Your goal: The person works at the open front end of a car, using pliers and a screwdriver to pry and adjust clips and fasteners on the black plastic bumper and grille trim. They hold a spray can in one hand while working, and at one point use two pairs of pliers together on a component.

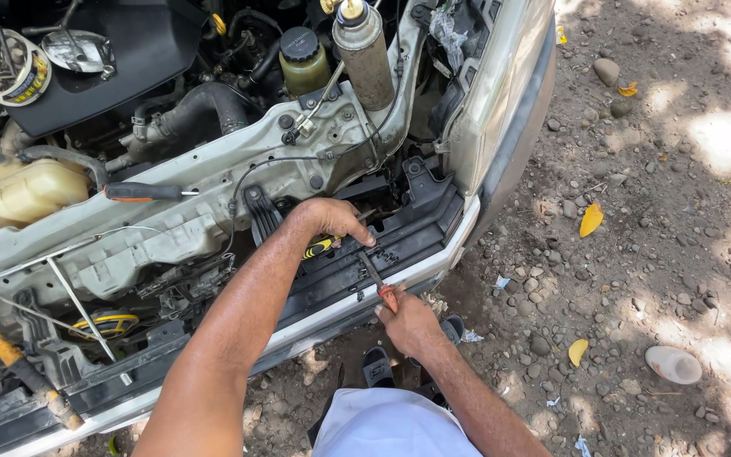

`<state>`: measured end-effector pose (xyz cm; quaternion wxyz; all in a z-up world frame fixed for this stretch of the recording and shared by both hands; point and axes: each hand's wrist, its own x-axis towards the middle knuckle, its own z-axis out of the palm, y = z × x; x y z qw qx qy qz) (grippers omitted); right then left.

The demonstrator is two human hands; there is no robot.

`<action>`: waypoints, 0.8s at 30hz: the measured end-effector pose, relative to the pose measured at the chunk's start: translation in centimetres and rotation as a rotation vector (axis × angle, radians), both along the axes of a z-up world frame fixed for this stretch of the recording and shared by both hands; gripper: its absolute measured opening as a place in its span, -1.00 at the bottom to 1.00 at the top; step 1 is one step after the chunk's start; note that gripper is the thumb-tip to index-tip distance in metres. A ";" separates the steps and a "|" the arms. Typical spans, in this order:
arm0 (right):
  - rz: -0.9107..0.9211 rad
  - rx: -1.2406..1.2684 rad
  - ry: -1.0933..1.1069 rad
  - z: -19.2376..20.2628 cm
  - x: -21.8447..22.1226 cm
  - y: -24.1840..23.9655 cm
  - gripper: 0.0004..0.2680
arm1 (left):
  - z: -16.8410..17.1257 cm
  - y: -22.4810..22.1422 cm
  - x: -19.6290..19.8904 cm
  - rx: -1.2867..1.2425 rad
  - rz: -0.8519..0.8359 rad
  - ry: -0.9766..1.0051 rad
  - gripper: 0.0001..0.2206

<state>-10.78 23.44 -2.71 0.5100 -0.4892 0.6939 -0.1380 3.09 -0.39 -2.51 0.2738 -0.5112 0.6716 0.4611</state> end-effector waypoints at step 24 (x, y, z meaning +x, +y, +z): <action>-0.028 0.096 0.007 -1.6 1.0 -0.8 -0.65 | -0.9 -0.5 0.1 0.027 -0.037 0.089 -0.49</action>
